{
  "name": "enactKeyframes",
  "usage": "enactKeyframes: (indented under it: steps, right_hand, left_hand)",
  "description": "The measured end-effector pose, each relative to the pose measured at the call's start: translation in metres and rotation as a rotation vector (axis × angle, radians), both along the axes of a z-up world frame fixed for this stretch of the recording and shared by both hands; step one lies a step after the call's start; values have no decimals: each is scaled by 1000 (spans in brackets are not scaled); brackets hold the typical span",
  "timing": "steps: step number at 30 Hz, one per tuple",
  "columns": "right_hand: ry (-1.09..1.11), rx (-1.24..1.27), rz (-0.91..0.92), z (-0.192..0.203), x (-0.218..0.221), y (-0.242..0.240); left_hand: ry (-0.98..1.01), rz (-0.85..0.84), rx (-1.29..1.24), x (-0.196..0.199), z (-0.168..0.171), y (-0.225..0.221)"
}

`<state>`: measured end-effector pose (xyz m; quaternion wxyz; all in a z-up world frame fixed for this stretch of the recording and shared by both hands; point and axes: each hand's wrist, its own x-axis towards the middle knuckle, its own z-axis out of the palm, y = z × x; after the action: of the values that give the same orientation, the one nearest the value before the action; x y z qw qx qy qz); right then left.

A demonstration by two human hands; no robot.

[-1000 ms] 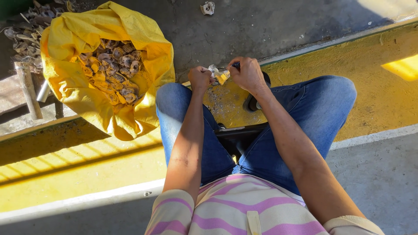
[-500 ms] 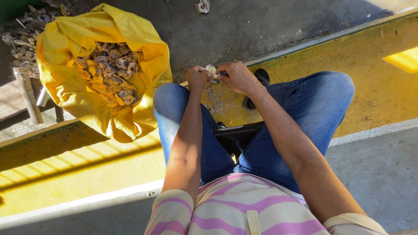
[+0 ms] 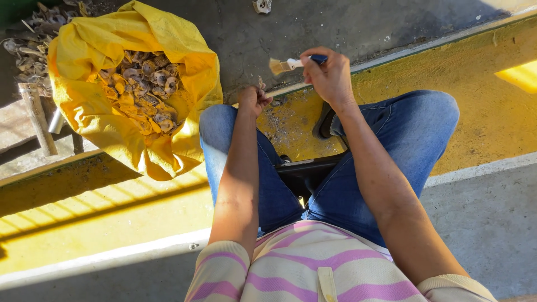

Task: Cleaning and scraping oyster shells with a brush and tool.

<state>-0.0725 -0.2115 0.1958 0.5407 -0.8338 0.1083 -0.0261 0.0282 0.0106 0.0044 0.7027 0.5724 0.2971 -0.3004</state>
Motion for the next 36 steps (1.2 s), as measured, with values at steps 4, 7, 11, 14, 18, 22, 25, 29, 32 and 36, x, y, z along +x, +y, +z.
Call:
enactKeyframes:
  steps: [4,7,11,14,18,22,25,29,32,36]
  right_hand:
    - [10,511,-352,-20,3,4]
    - [104,428,-353,-22,2,11]
    - [45,344,-334,-15,4,4]
    - [11,424,-330,-12,5,3]
    - [54,57,-275,-16,3,1]
    - [-44,261,-309,0,7,8]
    - [-90,23,-181,-18,4,21]
    - [-38,-271,-107,-9,4,28]
    - [-40,-101,-172,-9,5,29]
    - [0,-197,-128,-33,7,17]
  left_hand:
    - [276,96,-359,2,15,-8]
    - [380,141,-466,8,-32,3]
    - [393,127,-520,6,-18,5]
    - [377,136,-505,6,-18,-1]
    - [244,71,-306,1,-31,4]
    - [-19,-46,57,-13,7,-8]
    - [-136,-121,186,-12,14,-15]
    - [-188,-121,212,-12,15,-14]
    - [-238,-128,243,-14,8,-13]
    - [-300,-111,228,-11,8,-13]
